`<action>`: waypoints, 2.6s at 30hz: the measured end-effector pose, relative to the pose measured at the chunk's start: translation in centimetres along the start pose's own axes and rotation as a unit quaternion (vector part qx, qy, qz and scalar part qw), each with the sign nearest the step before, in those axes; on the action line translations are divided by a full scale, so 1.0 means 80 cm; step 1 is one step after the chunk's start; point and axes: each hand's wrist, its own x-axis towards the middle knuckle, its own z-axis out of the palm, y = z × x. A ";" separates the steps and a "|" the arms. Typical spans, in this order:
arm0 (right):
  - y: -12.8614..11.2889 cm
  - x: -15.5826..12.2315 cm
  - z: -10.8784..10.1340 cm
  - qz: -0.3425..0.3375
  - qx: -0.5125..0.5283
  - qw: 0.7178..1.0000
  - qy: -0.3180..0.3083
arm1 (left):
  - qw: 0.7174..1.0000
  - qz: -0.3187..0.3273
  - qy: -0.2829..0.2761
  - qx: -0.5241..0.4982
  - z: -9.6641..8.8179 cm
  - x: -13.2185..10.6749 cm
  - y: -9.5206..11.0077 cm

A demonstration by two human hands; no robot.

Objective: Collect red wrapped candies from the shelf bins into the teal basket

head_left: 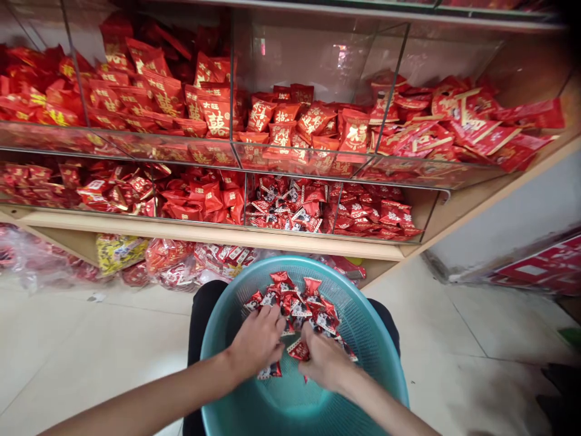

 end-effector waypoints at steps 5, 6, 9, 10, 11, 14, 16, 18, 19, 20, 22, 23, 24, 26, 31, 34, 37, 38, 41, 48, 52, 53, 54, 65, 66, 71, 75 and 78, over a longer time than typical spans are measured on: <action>0.021 0.009 -0.070 -0.017 0.039 0.994 0.101 | 0.992 0.026 -0.122 0.031 0.042 -0.021 0.009; 0.020 0.019 -0.078 -0.006 0.031 0.991 0.131 | 0.991 0.031 -0.123 0.041 0.050 -0.020 0.008; 0.011 0.056 -0.088 0.035 0.002 0.983 0.179 | 0.992 0.043 -0.097 0.068 0.070 -0.015 0.008; 0.006 0.067 -0.086 0.042 -0.006 0.982 0.182 | 0.992 0.049 -0.086 0.077 0.075 -0.014 0.008; 0.003 0.075 -0.083 0.045 -0.012 0.982 0.183 | 0.992 0.055 -0.079 0.085 0.079 -0.014 0.008; 0.003 0.083 -0.074 0.036 -0.013 0.977 0.212 | 0.991 0.065 -0.064 0.101 0.085 -0.017 0.008; 0.016 0.075 -0.069 0.024 -0.002 0.968 0.251 | 0.991 0.065 -0.044 0.105 0.086 -0.020 0.008; 0.036 0.064 -0.060 0.007 0.028 0.954 0.297 | 0.992 0.066 -0.021 0.108 0.085 -0.023 0.008; 0.048 0.059 -0.054 -0.001 0.050 0.946 0.319 | 0.991 0.069 -0.011 0.110 0.085 -0.023 0.009; 0.058 0.055 -0.047 -0.007 0.074 0.938 0.339 | 0.991 0.073 -0.003 0.115 0.085 -0.024 0.010; 0.077 0.050 -0.031 -0.013 0.110 0.925 0.364 | 0.988 0.080 0.014 0.129 0.084 -0.023 0.014; 0.083 0.049 -0.024 -0.015 0.119 0.922 0.368 | 0.987 0.084 0.021 0.136 0.081 -0.022 0.016; 0.088 0.049 -0.018 -0.017 0.124 0.921 0.369 | 0.986 0.090 0.023 0.138 0.077 -0.020 0.017; 0.093 0.050 -0.010 -0.022 0.130 0.920 0.370 | 0.987 0.103 0.010 0.124 0.063 -0.015 0.016; 0.091 0.050 -0.014 -0.022 0.130 0.917 0.377 | 0.991 0.098 -0.082 0.034 0.020 -0.006 0.000; 0.088 0.050 -0.016 -0.015 0.121 0.924 0.363 | 0.993 0.072 -0.089 0.002 0.017 -0.013 -0.002; 0.085 0.051 -0.013 -0.018 0.113 0.926 0.361 | 0.994 0.069 -0.080 -0.001 0.030 -0.021 0.009; 0.084 0.052 -0.012 -0.020 0.112 0.926 0.360 | 0.994 0.072 -0.082 0.006 0.035 -0.021 0.014; 0.082 0.054 -0.008 -0.030 0.111 0.927 0.358 | 0.989 0.103 -0.100 0.020 0.047 -0.015 0.029; 0.085 0.051 -0.008 -0.032 0.105 0.929 0.354 | 0.981 0.176 -0.079 0.013 0.073 0.004 0.049; 0.087 0.050 -0.008 -0.027 0.103 0.930 0.352 | 0.979 0.193 -0.048 0.036 0.081 0.005 0.045; 0.087 0.050 -0.008 -0.027 0.102 0.930 0.352 | 0.978 0.199 -0.050 0.040 0.080 0.005 0.043; 0.088 0.050 -0.008 -0.027 0.101 0.930 0.353 | 0.977 0.201 -0.053 0.044 0.078 0.004 0.040; 0.092 0.055 -0.007 -0.025 0.112 0.930 0.349 | 0.983 0.105 -0.049 -0.140 -0.049 -0.002 -0.001; 0.091 0.055 -0.008 -0.024 0.112 0.931 0.345 | 0.985 0.080 -0.023 -0.154 -0.058 0.004 -0.010; 0.085 0.051 -0.010 -0.023 0.103 0.938 0.332 | 0.989 -0.042 0.074 -0.122 -0.054 0.049 -0.059; 0.083 0.049 -0.011 -0.028 0.096 0.936 0.338 | 0.989 -0.089 0.083 -0.082 -0.030 0.074 -0.068; 0.084 0.048 -0.012 -0.026 0.096 0.936 0.338 | 0.990 -0.106 0.084 -0.049 -0.023 0.079 -0.059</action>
